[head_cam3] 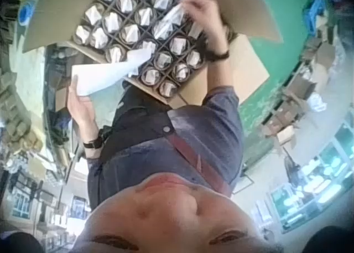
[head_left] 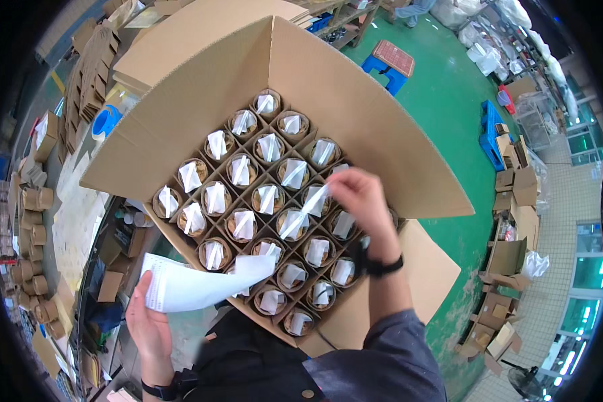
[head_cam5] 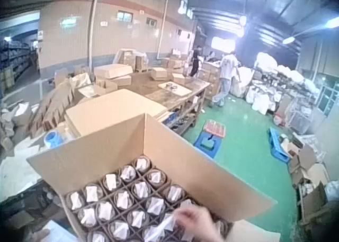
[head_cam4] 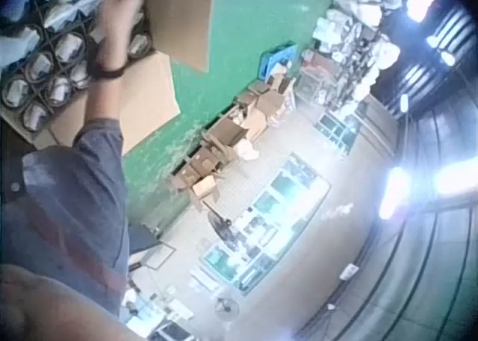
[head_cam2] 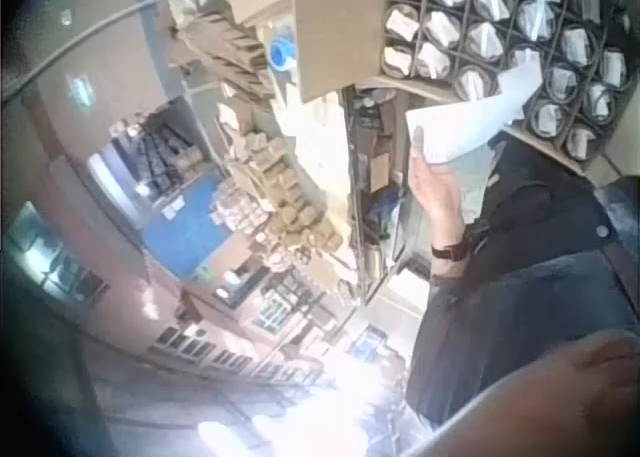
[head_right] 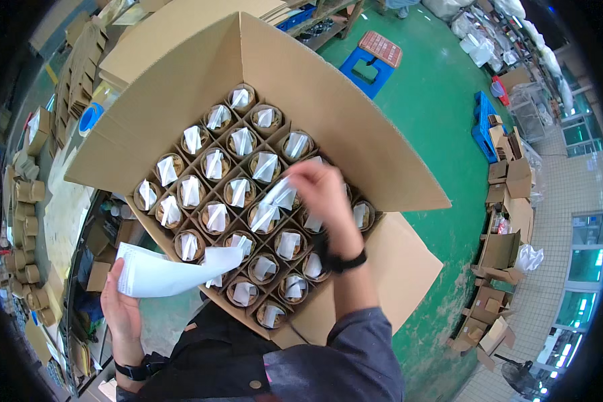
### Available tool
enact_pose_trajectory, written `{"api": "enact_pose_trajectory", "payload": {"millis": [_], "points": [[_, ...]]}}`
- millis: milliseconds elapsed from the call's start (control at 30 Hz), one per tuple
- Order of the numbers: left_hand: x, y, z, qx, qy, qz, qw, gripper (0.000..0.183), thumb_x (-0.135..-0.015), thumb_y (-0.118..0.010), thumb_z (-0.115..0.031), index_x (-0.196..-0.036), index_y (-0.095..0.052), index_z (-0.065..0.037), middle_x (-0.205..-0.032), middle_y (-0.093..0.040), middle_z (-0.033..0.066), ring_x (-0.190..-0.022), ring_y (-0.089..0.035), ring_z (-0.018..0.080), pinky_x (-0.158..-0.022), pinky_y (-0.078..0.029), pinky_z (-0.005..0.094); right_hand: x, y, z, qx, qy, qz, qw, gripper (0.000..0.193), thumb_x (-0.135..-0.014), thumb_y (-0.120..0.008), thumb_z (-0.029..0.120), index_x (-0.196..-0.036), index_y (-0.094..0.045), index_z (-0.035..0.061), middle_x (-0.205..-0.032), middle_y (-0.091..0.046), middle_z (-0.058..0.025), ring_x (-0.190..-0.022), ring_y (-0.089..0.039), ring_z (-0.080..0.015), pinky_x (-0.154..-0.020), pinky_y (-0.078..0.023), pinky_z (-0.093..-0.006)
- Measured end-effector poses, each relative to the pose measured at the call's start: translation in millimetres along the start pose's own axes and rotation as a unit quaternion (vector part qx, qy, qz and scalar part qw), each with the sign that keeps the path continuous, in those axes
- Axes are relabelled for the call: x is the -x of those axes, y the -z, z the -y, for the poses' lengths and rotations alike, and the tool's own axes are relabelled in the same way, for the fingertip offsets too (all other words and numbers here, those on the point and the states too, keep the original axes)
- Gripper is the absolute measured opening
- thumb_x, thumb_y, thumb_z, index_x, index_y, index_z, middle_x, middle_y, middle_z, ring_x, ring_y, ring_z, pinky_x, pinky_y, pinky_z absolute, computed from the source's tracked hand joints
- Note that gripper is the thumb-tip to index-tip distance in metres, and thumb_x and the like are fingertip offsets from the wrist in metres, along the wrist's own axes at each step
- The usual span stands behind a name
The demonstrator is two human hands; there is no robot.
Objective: Packing circular metal or plastic components into a box and sealing it with tape.
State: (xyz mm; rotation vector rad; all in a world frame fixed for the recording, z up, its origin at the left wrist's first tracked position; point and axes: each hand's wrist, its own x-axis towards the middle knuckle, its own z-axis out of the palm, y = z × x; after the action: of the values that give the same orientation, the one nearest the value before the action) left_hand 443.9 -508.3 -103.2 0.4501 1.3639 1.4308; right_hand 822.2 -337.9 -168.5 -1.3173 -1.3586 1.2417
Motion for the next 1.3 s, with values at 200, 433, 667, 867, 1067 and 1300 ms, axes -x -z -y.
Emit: {"api": "enact_pose_trajectory", "payload": {"millis": [200,433,667,867,1067,1300], "points": [[-3,15,4,0.007,-0.005,-0.011,1.000,0.042,-0.101,-0.038,-0.020,-0.127,-0.045,0.013,-0.131,-0.049,0.0226,-0.121,-0.050,0.0284,-0.103,-0.040,0.0391,-56,69,-114,0.366,-0.009,-0.054,0.929,0.015,-0.074,-0.070,0.008,-0.086,-0.064,0.0023,-0.077,-0.066,-0.0126,-0.073,-0.065,-0.0283,-0.069,-0.052,-0.0362],[2,15,4,-0.032,-0.006,-0.008,0.999,0.041,-0.098,-0.046,-0.016,-0.131,-0.043,0.008,-0.130,-0.050,0.0212,-0.119,-0.051,0.0281,-0.103,-0.041,0.0398,-40,29,-104,0.392,-0.118,-0.149,0.900,0.058,-0.072,-0.075,0.021,-0.123,-0.049,0.0115,-0.130,-0.049,-0.0166,-0.106,-0.056,-0.0337,-0.088,-0.048,-0.0431],[6,-1,4,0.152,0.129,0.115,0.973,0.057,-0.085,-0.060,-0.001,-0.138,-0.038,-0.001,-0.130,-0.051,0.0190,-0.118,-0.053,0.0272,-0.102,-0.042,0.0414,-11,-12,-46,0.281,0.080,-0.201,0.935,0.050,-0.080,-0.072,0.019,-0.122,-0.051,0.0019,-0.092,-0.061,-0.0107,-0.086,-0.058,-0.0211,-0.074,-0.048,-0.0341],[26,3,-10,-0.023,0.096,0.184,0.978,0.048,-0.077,-0.070,0.004,-0.122,-0.056,0.000,-0.119,-0.060,0.0130,-0.107,-0.059,0.0196,-0.096,-0.045,0.0347,100,-142,106,-0.022,0.070,0.350,0.934,0.068,-0.082,-0.070,0.013,-0.139,-0.032,0.0055,-0.105,-0.064,-0.0091,-0.103,-0.059,-0.0238,-0.094,-0.041,-0.0353],[38,37,-40,-0.133,0.100,0.340,0.925,0.040,-0.081,-0.070,-0.002,-0.119,-0.060,0.002,-0.113,-0.064,0.0110,-0.103,-0.059,0.0150,-0.092,-0.046,0.0293,169,-176,135,-0.068,-0.055,0.257,0.962,0.039,-0.084,-0.063,-0.001,-0.122,-0.058,0.0044,-0.090,-0.069,-0.0098,-0.081,-0.068,-0.0160,-0.072,-0.052,-0.0268],[51,80,-29,-0.055,0.264,0.398,0.877,0.057,-0.101,-0.034,-0.039,-0.126,-0.051,0.009,-0.124,-0.056,0.0183,-0.117,-0.053,0.0224,-0.100,-0.040,0.0342,259,-216,106,-0.028,-0.011,0.068,0.997,0.021,-0.080,-0.066,-0.005,-0.099,-0.070,0.0035,-0.092,-0.070,-0.0118,-0.081,-0.068,-0.0192,-0.071,-0.054,-0.0273]]}}
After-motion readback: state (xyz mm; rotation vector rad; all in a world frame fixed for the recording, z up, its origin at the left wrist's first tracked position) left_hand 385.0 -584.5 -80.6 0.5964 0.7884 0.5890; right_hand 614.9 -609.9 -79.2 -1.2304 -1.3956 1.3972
